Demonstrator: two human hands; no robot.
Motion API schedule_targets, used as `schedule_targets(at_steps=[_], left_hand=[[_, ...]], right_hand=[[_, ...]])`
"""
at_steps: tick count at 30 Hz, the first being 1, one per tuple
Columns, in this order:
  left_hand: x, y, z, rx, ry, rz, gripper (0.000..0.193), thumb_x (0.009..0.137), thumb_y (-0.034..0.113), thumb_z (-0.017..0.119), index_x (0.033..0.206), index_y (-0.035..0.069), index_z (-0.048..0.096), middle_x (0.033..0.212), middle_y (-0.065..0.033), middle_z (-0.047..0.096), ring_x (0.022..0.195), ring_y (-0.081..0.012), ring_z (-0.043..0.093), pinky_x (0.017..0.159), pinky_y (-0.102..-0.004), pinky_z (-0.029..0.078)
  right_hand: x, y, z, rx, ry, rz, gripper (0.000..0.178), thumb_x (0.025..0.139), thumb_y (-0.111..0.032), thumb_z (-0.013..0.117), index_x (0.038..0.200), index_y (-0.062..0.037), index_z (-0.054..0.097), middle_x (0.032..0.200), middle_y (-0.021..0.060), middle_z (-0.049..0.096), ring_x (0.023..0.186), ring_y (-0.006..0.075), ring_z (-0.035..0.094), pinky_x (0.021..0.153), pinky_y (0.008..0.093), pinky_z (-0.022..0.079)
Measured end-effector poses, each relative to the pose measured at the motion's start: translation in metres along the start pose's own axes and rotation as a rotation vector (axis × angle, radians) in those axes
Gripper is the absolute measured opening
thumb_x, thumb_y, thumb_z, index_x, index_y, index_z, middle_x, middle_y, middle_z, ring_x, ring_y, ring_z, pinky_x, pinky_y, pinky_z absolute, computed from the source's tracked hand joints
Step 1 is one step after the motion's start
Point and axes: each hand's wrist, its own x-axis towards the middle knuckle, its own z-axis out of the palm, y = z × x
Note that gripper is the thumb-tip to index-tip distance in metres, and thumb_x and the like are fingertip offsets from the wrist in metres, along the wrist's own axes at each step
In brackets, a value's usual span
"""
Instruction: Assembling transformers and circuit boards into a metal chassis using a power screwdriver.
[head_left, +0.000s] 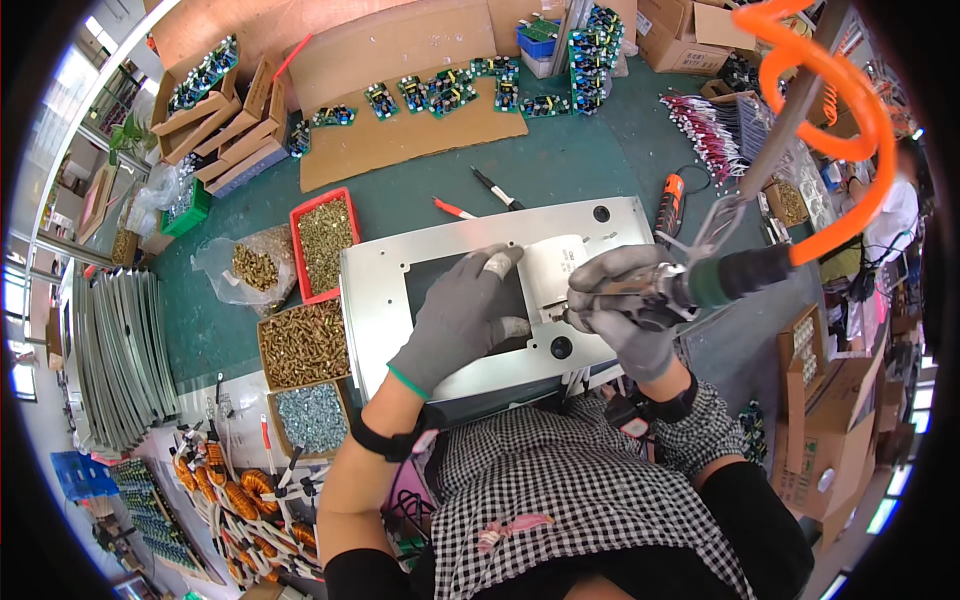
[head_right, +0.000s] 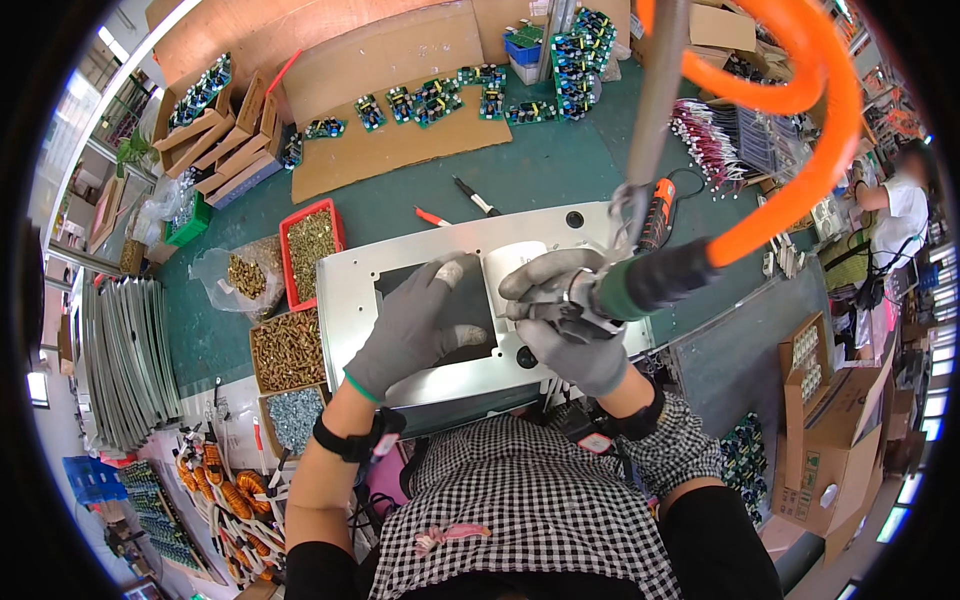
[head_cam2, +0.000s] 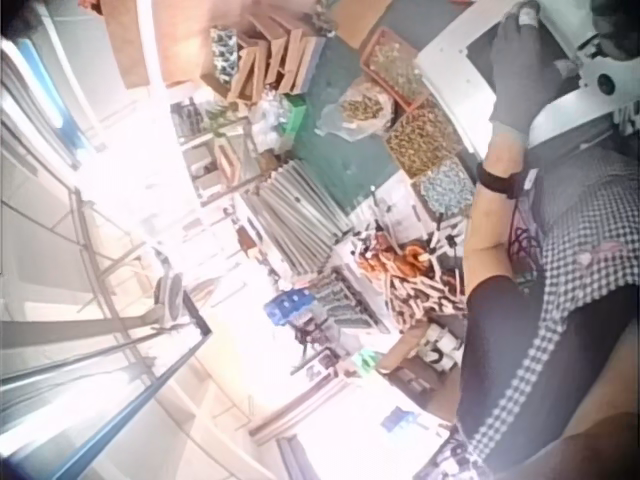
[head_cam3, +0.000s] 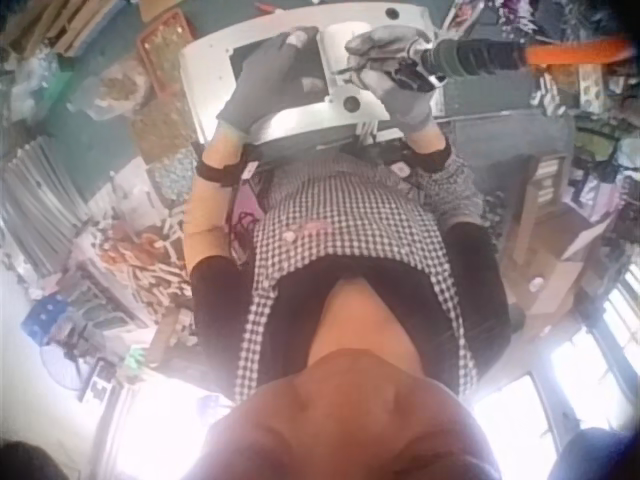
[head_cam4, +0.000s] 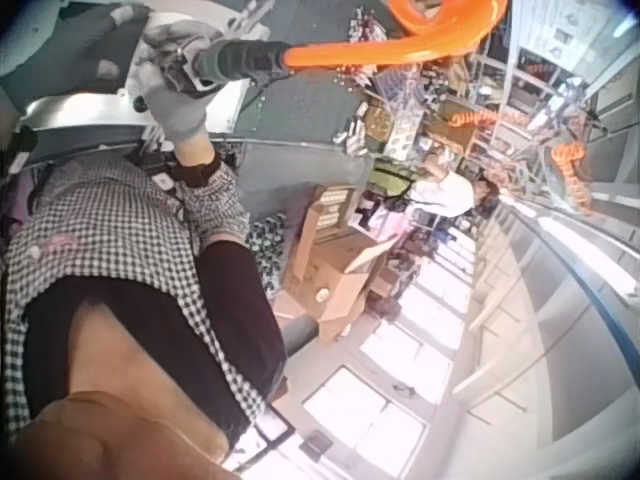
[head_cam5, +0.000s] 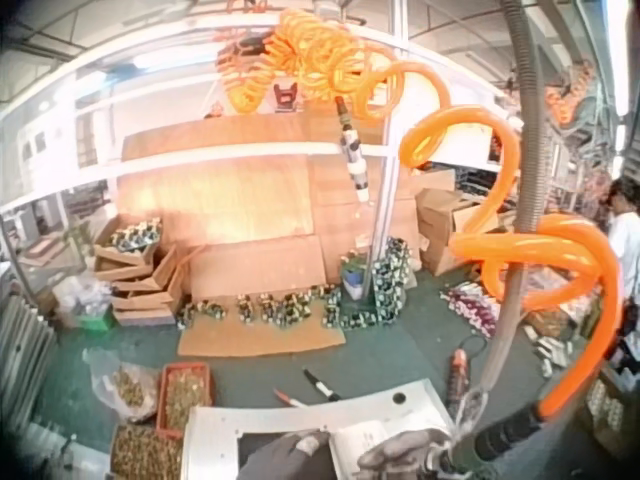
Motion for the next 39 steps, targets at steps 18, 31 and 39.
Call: schedule_targets(at_steps=[18,31,39], left_hand=[[0.026,-0.014,0.031,-0.069,-0.135,-0.086,0.083,0.067,0.030,0.077,0.134,0.005,0.036,0.121,-0.0215,0.053,0.111,-0.0362,0.055,0.091,-0.0429,0.047],[0.040,-0.048,-0.010,-0.375,-0.278,-0.115,0.050,0.087,0.020,0.062,0.130,0.001,0.045,0.119,-0.0201,0.057,0.109,-0.0344,0.058,0.093,-0.0374,0.047],[0.091,-0.260,-0.071,-0.295,0.049,-0.565,0.022,0.091,0.013,0.054,0.107,0.000,0.064,0.096,-0.0085,0.067,0.093,-0.0151,0.062,0.079,-0.0277,0.050]], right_hand=[[-0.007,0.029,-0.004,-0.383,-0.136,-0.084,0.050,0.071,0.018,0.061,0.113,-0.0040,0.045,0.100,0.0147,0.062,0.088,0.0191,0.063,0.077,0.0319,0.055],[0.107,-0.036,-0.037,-0.241,0.196,-0.008,0.040,0.071,0.010,0.059,0.108,-0.0034,0.051,0.095,0.0128,0.062,0.068,0.0141,0.059,0.046,0.0238,0.046],[0.170,0.061,-0.085,-0.229,0.175,0.159,0.037,0.075,0.007,0.064,0.109,-0.0037,0.053,0.100,0.0101,0.061,0.082,0.0122,0.059,0.067,0.0266,0.050]])
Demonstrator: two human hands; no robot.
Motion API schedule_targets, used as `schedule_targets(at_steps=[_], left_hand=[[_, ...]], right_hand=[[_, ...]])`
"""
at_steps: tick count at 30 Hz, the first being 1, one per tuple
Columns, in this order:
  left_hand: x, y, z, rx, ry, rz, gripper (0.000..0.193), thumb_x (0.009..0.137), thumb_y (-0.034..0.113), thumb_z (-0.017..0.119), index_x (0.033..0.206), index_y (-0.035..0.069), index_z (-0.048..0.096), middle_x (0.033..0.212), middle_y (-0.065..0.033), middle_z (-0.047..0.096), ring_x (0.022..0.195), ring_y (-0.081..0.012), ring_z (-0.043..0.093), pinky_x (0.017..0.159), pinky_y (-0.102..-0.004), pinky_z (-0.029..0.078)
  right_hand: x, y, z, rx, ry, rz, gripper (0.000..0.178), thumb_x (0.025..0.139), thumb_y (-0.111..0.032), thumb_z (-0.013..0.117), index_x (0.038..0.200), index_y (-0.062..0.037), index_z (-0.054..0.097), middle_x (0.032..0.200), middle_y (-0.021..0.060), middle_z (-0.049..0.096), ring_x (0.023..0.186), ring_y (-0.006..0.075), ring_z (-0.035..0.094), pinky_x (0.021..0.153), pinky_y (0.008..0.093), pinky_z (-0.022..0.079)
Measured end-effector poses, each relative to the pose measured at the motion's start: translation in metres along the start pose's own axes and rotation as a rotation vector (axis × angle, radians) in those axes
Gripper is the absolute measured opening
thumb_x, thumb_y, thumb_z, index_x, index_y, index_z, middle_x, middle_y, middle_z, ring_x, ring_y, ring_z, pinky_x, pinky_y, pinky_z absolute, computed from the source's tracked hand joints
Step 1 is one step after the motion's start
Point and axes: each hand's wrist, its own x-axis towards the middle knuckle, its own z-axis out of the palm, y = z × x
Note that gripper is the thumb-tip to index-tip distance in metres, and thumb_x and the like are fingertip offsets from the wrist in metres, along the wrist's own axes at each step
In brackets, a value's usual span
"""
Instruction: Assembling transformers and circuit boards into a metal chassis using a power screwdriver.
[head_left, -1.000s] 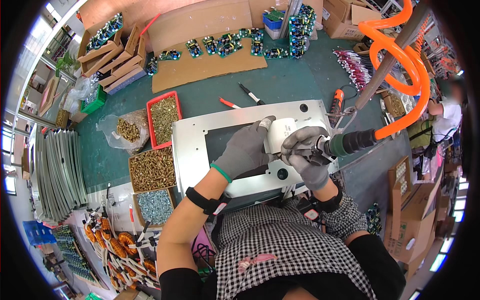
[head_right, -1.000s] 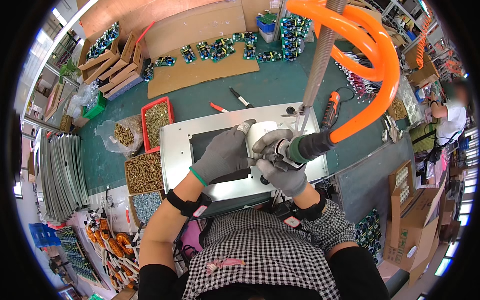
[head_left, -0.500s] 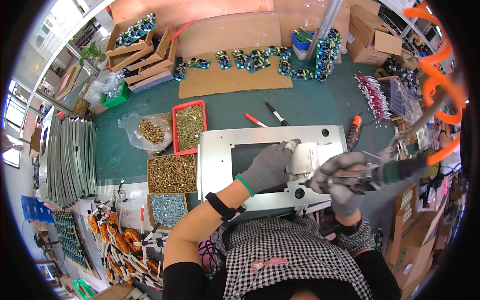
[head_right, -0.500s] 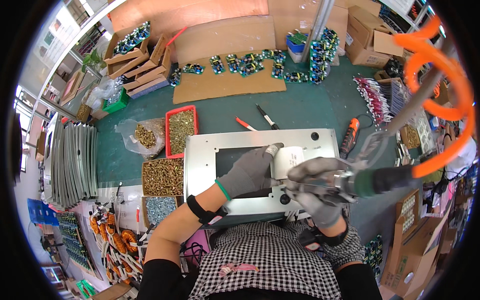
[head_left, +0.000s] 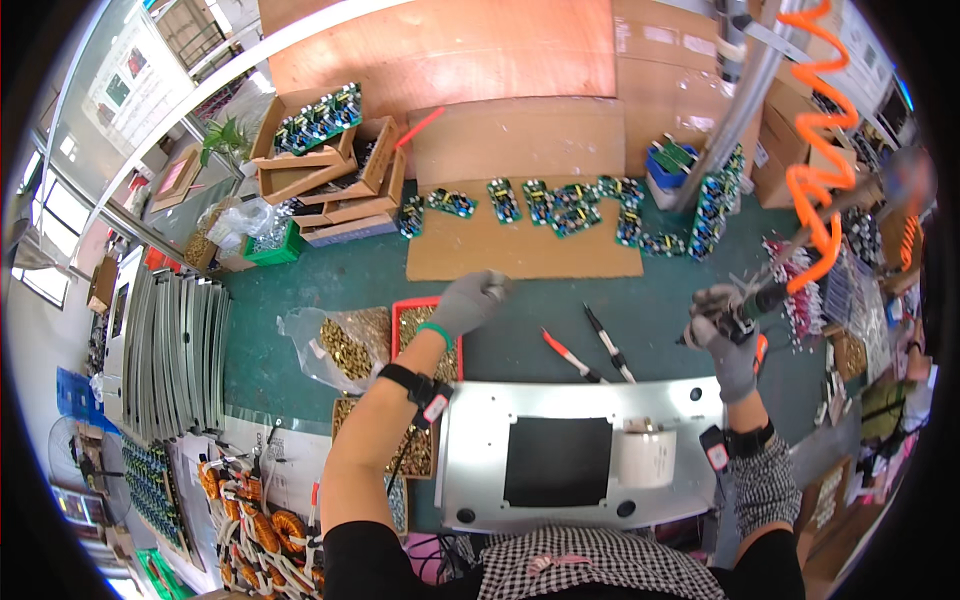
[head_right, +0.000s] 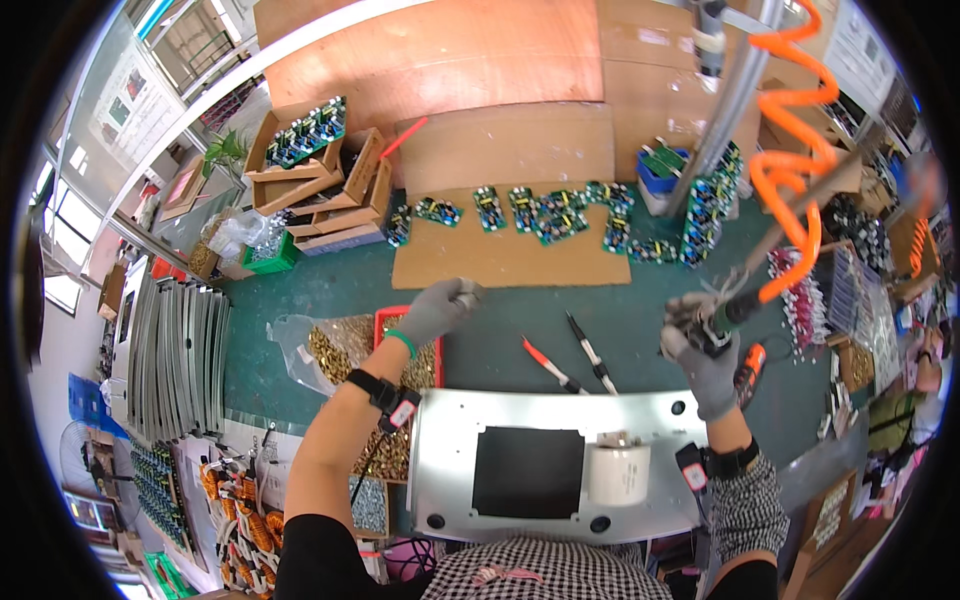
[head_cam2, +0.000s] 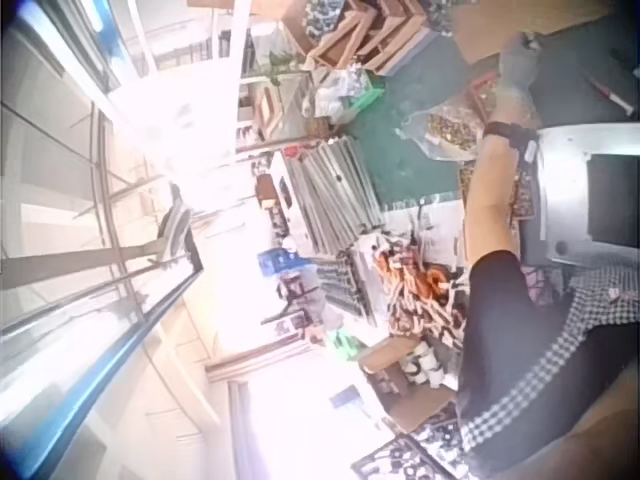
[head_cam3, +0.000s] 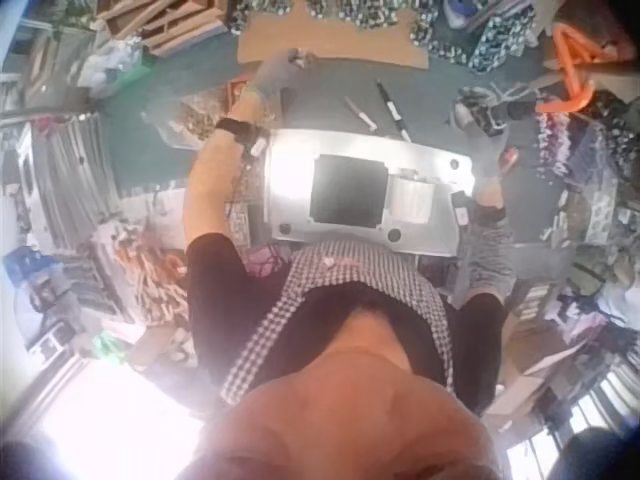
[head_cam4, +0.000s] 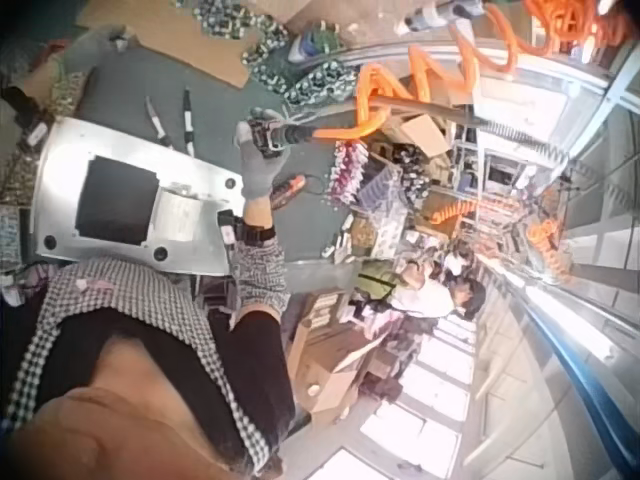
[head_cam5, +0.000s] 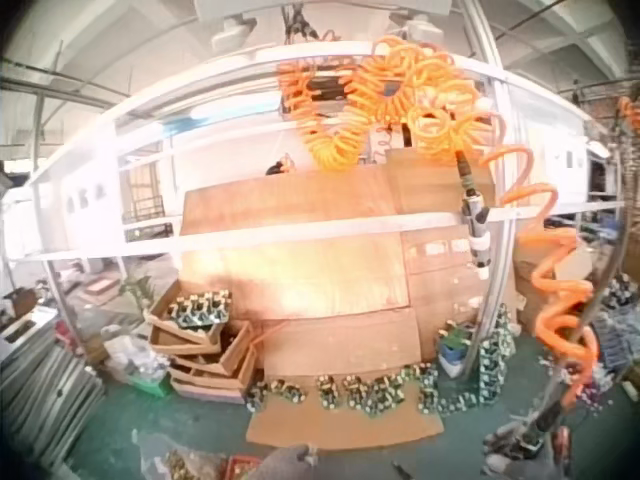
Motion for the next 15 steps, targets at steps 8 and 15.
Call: schedule_targets(at_steps=[8,15], left_hand=[[0.126,-0.114,-0.093,0.485,0.696,-0.610,0.043,0.084,0.039,0.060,0.123,0.022,0.056,0.126,-0.0172,0.054,0.110,-0.0346,0.058,0.091,-0.0428,0.048],[0.148,-0.129,-0.085,0.445,0.739,-0.672,0.039,0.080,0.036,0.065,0.115,0.021,0.060,0.120,-0.0167,0.055,0.105,-0.0332,0.060,0.088,-0.0422,0.050]], right_hand=[[0.014,0.033,0.001,-0.295,-0.104,0.007,0.043,0.073,-0.008,0.076,0.109,-0.0034,0.054,0.110,0.0107,0.060,0.099,0.0193,0.059,0.085,0.0358,0.051],[0.012,0.036,0.016,-0.226,-0.158,0.085,0.049,0.072,-0.011,0.077,0.113,-0.0032,0.051,0.105,0.0099,0.060,0.097,0.0199,0.059,0.088,0.0348,0.048]])
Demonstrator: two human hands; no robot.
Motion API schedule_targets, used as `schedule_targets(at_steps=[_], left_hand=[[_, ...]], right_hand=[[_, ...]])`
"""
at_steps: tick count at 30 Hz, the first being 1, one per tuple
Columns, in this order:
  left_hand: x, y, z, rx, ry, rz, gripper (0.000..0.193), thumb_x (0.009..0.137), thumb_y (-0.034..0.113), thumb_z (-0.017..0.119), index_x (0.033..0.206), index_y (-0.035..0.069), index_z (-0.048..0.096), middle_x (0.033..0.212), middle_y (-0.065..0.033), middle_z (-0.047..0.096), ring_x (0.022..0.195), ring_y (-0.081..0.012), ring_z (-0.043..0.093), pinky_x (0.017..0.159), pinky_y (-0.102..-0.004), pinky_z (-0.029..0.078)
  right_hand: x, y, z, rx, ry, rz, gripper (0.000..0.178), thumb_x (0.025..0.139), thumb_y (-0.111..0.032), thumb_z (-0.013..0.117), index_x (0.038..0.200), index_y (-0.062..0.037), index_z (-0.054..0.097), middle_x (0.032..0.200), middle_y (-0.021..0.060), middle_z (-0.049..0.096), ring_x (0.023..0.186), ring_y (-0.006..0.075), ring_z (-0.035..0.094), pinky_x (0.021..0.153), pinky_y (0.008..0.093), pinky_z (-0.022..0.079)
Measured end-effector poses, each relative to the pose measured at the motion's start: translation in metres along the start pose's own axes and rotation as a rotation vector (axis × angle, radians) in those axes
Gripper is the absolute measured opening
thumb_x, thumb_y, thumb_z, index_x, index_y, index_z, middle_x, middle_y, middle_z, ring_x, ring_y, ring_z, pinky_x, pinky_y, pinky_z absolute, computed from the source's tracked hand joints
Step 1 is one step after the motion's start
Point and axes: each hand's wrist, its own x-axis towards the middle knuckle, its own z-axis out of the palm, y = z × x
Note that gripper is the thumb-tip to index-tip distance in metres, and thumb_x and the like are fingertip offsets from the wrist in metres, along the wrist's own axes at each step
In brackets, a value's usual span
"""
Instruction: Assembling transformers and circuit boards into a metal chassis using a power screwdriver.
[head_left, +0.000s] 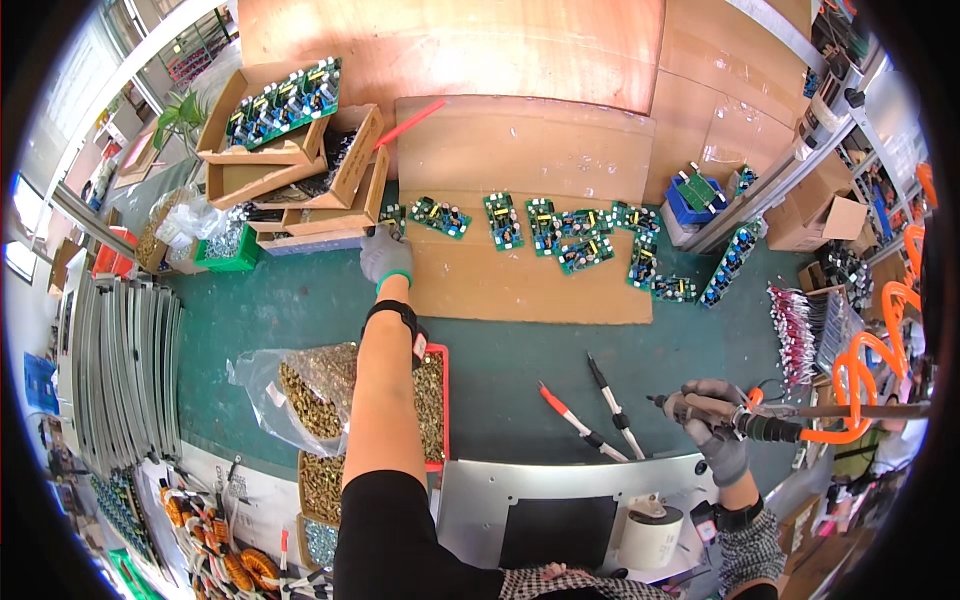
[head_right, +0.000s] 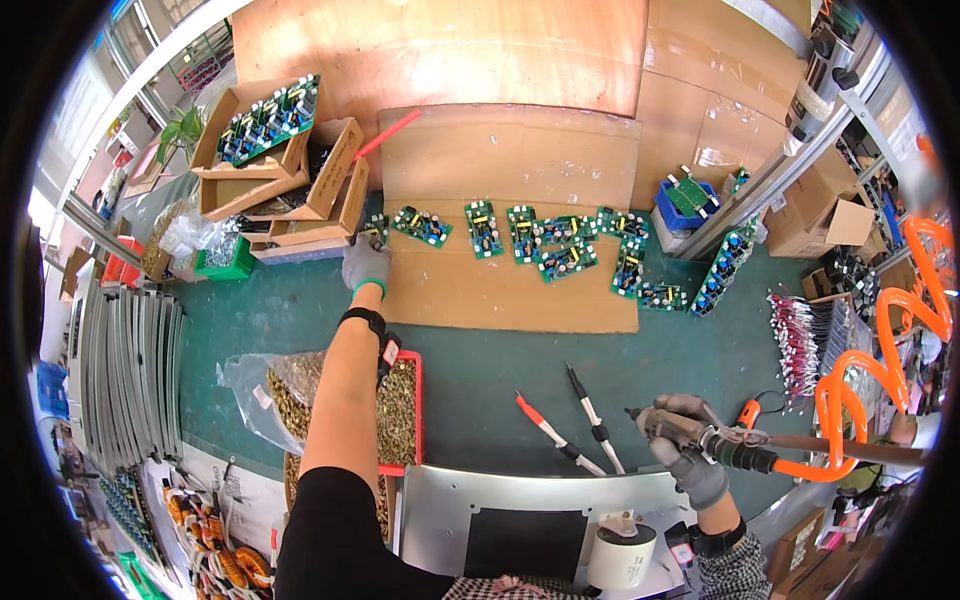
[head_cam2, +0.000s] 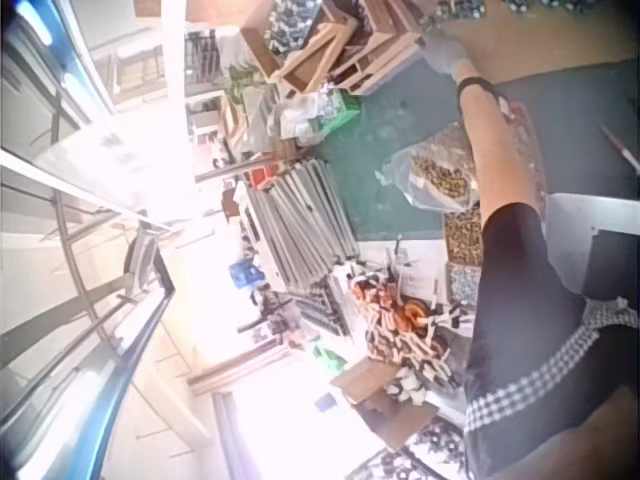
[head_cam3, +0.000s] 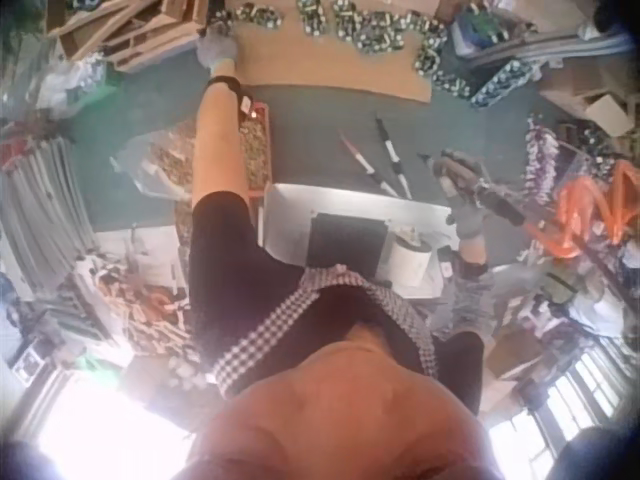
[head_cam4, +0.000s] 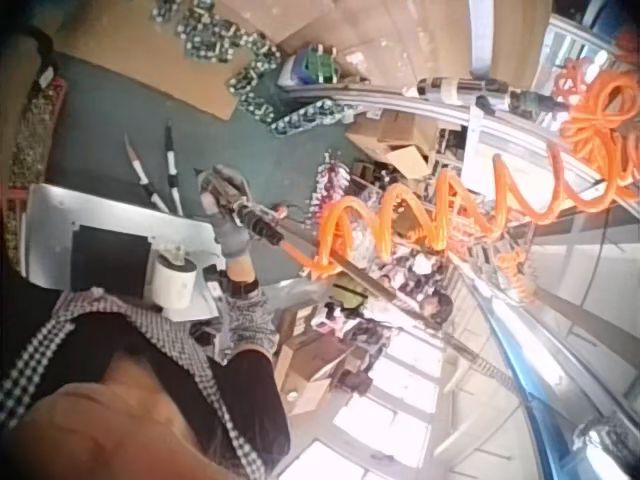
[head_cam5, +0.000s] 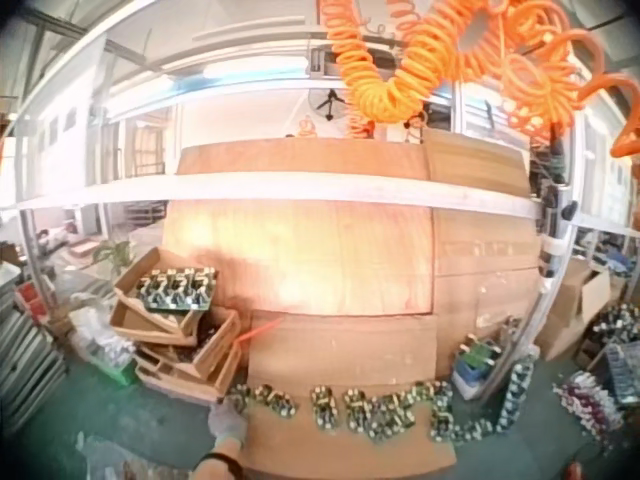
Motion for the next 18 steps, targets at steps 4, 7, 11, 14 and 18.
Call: schedule_targets(at_steps=[4,7,11,14,18], left_hand=[[-0.022,-0.014,-0.022,-0.037,-0.050,0.134,0.035,0.081,0.029,0.064,0.113,0.016,0.060,0.101,-0.0125,0.062,0.098,-0.0251,0.062,0.080,-0.0333,0.051],[-0.065,-0.028,-0.062,-0.836,-0.455,-0.049,0.039,0.081,0.033,0.066,0.112,0.010,0.058,0.100,-0.0060,0.060,0.090,-0.0164,0.059,0.075,-0.0267,0.049],[-0.186,-0.059,-0.168,-1.212,-0.530,0.373,0.036,0.087,0.022,0.060,0.119,0.006,0.053,0.106,-0.0039,0.054,0.092,-0.0109,0.052,0.076,-0.0258,0.045],[-0.299,-0.070,-0.262,-0.983,-0.422,0.654,0.037,0.083,0.022,0.065,0.112,0.001,0.054,0.103,-0.0050,0.055,0.093,-0.0134,0.054,0.080,-0.0279,0.045],[-0.440,-0.039,-0.309,-0.915,-0.692,0.869,0.035,0.076,0.017,0.073,0.102,0.000,0.056,0.097,-0.0100,0.062,0.085,-0.0198,0.061,0.074,-0.0297,0.048]], right_hand=[[0.000,-0.013,0.008,-0.032,-0.123,0.035,0.049,0.075,-0.011,0.074,0.116,-0.0023,0.048,0.096,0.0094,0.063,0.097,0.0208,0.059,0.090,0.0352,0.047],[-0.001,-0.012,0.008,-0.067,-0.162,0.166,0.052,0.075,-0.010,0.075,0.118,-0.0026,0.047,0.097,0.0071,0.062,0.101,0.0202,0.058,0.092,0.0360,0.046],[-0.015,-0.001,-0.018,-0.344,-0.194,-0.218,0.073,0.073,-0.013,0.077,0.135,-0.0069,0.040,0.117,0.0076,0.058,0.111,0.0227,0.055,0.095,0.0356,0.045],[-0.048,-0.007,-0.068,-0.350,-0.079,-0.040,0.060,0.080,-0.023,0.070,0.131,-0.0029,0.046,0.118,0.0083,0.057,0.109,0.0198,0.054,0.095,0.0345,0.042],[-0.092,-0.007,-0.124,-0.148,0.142,0.095,0.049,0.084,-0.013,0.065,0.127,0.0023,0.047,0.114,0.0082,0.056,0.104,0.0138,0.054,0.092,0.0299,0.043]])
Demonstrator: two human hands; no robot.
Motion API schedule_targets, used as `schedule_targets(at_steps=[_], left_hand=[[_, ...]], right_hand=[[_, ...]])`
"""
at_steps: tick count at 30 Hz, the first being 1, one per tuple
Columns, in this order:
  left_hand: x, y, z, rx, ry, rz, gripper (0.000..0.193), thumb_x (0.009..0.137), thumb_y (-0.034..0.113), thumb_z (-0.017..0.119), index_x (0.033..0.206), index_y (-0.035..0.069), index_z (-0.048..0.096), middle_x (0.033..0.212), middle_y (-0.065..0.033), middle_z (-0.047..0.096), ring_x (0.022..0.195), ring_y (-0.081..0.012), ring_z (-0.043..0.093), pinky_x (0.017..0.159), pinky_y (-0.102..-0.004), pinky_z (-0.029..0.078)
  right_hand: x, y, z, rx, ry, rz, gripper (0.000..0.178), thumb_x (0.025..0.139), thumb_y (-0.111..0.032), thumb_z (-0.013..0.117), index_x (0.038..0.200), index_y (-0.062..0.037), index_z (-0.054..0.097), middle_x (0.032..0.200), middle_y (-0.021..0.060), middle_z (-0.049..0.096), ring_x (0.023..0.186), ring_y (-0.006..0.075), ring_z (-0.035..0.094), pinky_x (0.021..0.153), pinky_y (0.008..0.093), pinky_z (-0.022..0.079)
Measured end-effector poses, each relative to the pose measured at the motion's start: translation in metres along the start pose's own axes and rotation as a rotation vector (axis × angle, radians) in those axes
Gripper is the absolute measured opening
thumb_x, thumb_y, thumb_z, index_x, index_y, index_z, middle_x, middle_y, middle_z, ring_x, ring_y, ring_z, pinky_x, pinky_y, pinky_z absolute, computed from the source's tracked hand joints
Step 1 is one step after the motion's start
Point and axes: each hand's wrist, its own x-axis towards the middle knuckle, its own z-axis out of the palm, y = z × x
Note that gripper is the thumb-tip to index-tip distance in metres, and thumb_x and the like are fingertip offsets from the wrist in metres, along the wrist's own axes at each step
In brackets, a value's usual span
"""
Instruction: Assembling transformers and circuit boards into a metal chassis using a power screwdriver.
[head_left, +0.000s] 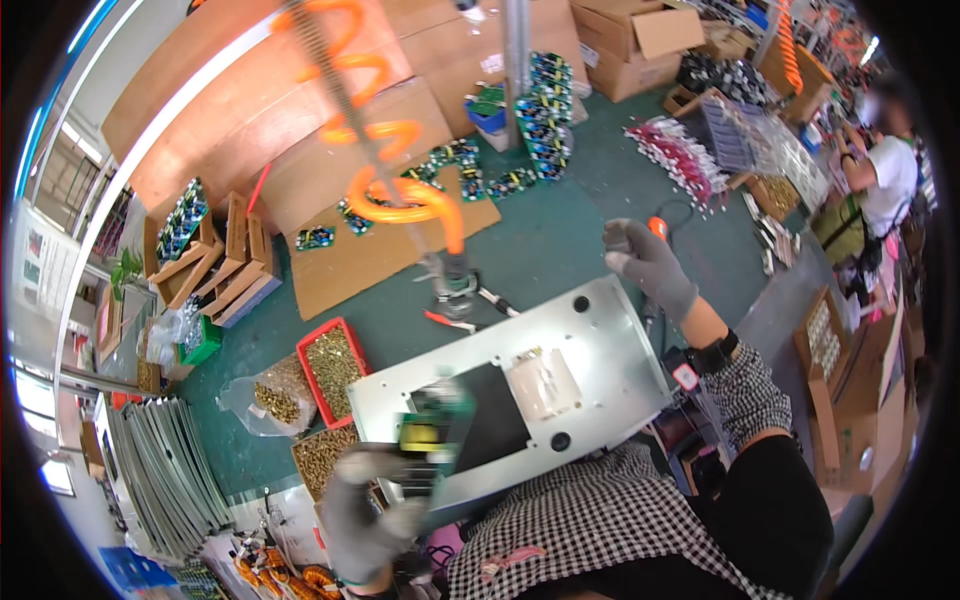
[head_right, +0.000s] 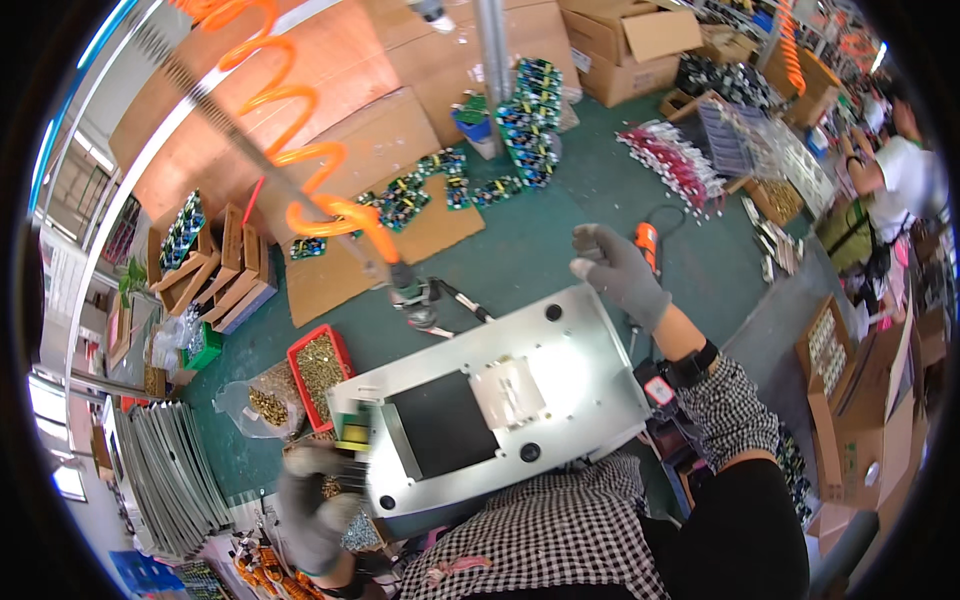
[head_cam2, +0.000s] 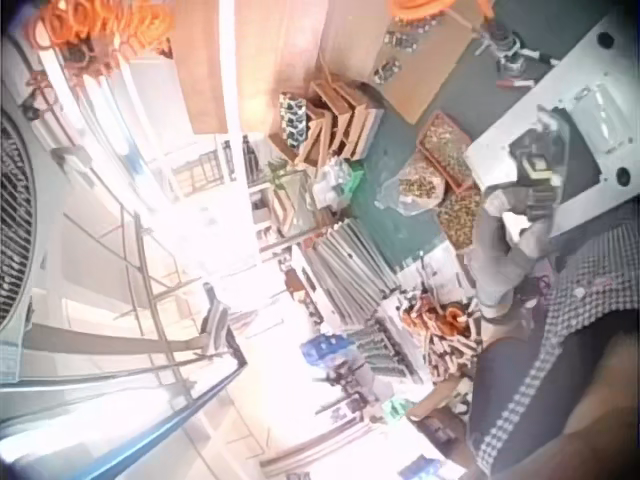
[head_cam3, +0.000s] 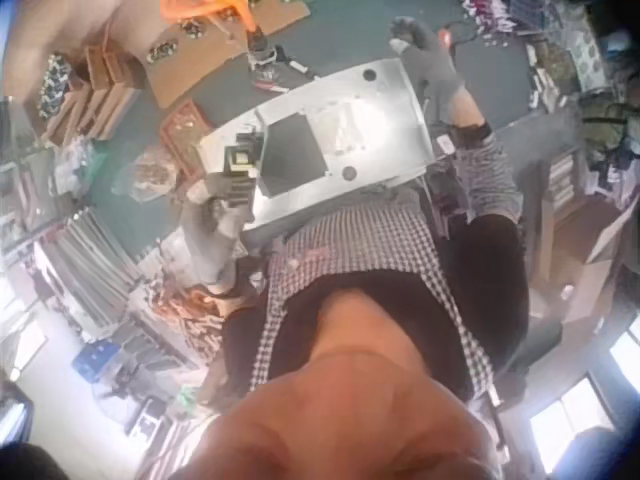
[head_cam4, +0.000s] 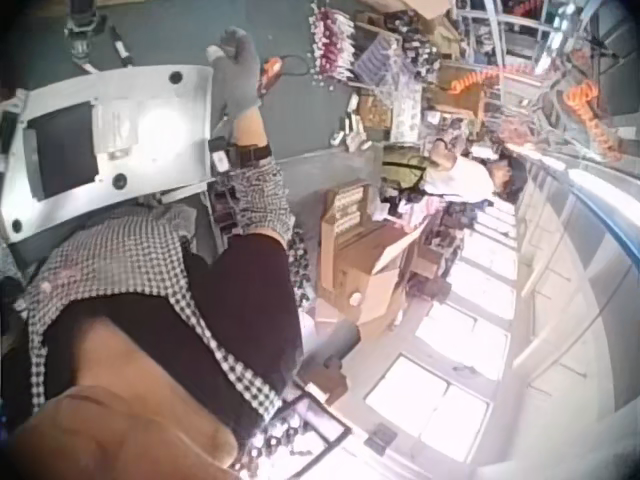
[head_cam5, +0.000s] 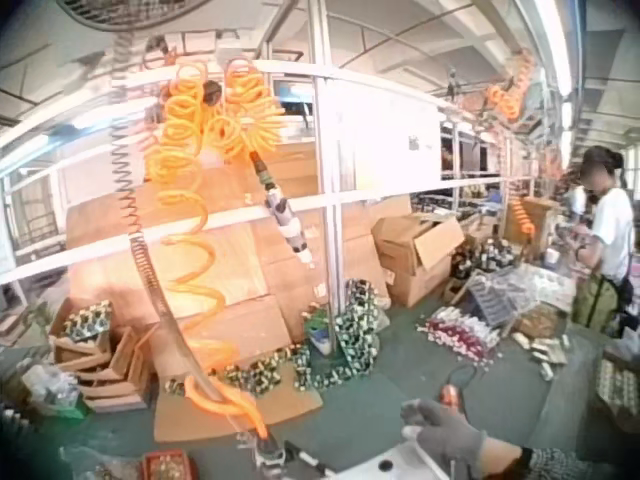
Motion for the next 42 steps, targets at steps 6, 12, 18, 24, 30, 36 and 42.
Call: schedule_targets(at_steps=[6,12,18,24,30,36,42], left_hand=[[0.031,-0.005,0.161,-0.027,-0.370,-0.397,0.028,0.079,0.019,0.073,0.099,0.003,0.062,0.081,-0.0083,0.064,0.074,-0.0147,0.062,0.063,-0.0272,0.048],[0.037,-0.027,0.231,0.704,0.064,0.137,0.025,0.068,0.018,0.072,0.087,0.004,0.061,0.076,-0.0102,0.057,0.064,-0.0265,0.058,0.054,-0.0355,0.047],[0.036,-0.042,0.258,1.019,0.025,0.017,0.025,0.071,0.024,0.068,0.084,0.005,0.060,0.073,-0.0090,0.055,0.064,-0.0261,0.059,0.054,-0.0382,0.048],[0.034,-0.052,0.279,1.087,0.044,-0.057,0.025,0.072,0.027,0.066,0.080,0.004,0.058,0.073,-0.0100,0.055,0.065,-0.0265,0.059,0.054,-0.0404,0.047],[0.030,-0.037,0.270,1.048,-0.076,-0.211,0.029,0.082,0.031,0.063,0.092,0.005,0.058,0.075,-0.0104,0.057,0.065,-0.0258,0.060,0.055,-0.0382,0.049],[-0.018,-0.007,0.193,0.867,0.236,-0.009,0.032,0.082,0.019,0.067,0.112,0.008,0.062,0.075,-0.0083,0.062,0.061,-0.0210,0.061,0.054,-0.0322,0.049],[-0.058,-0.052,0.042,0.335,0.805,-0.412,0.024,0.089,0.012,0.061,0.112,0.003,0.062,0.072,0.0028,0.058,0.063,-0.0029,0.047,0.057,-0.0204,0.041]], right_hand=[[-0.028,0.061,-0.073,0.065,0.097,0.129,0.044,0.083,-0.011,0.063,0.123,0.0020,0.050,0.104,0.0041,0.057,0.098,0.0112,0.053,0.088,0.0266,0.043],[-0.054,0.099,-0.075,-0.050,0.075,0.205,0.040,0.083,-0.018,0.065,0.118,-0.0018,0.055,0.100,0.0056,0.062,0.089,0.0111,0.058,0.082,0.0273,0.047],[-0.047,0.114,-0.075,-0.240,0.117,0.250,0.048,0.080,-0.024,0.068,0.122,-0.0056,0.052,0.105,0.0107,0.061,0.097,0.0228,0.062,0.085,0.0359,0.049],[-0.009,0.151,-0.075,-0.682,0.382,0.390,0.076,0.072,-0.029,0.073,0.136,-0.0102,0.036,0.122,0.0174,0.048,0.104,0.0358,0.058,0.090,0.0435,0.047],[0.013,0.209,-0.085,-0.388,0.484,0.432,0.066,0.065,-0.018,0.074,0.123,-0.0041,0.046,0.103,0.0114,0.055,0.088,0.0254,0.062,0.073,0.0373,0.055],[-0.006,0.196,-0.139,0.757,0.201,0.403,0.039,0.074,-0.023,0.061,0.104,0.0009,0.053,0.079,0.0090,0.059,0.063,0.0225,0.059,0.056,0.0337,0.054],[-0.040,0.035,-0.153,1.333,-0.182,-0.251,0.056,0.080,-0.018,0.066,0.124,0.0031,0.038,0.095,0.0127,0.051,0.066,0.0144,0.053,0.061,0.0268,0.053]])
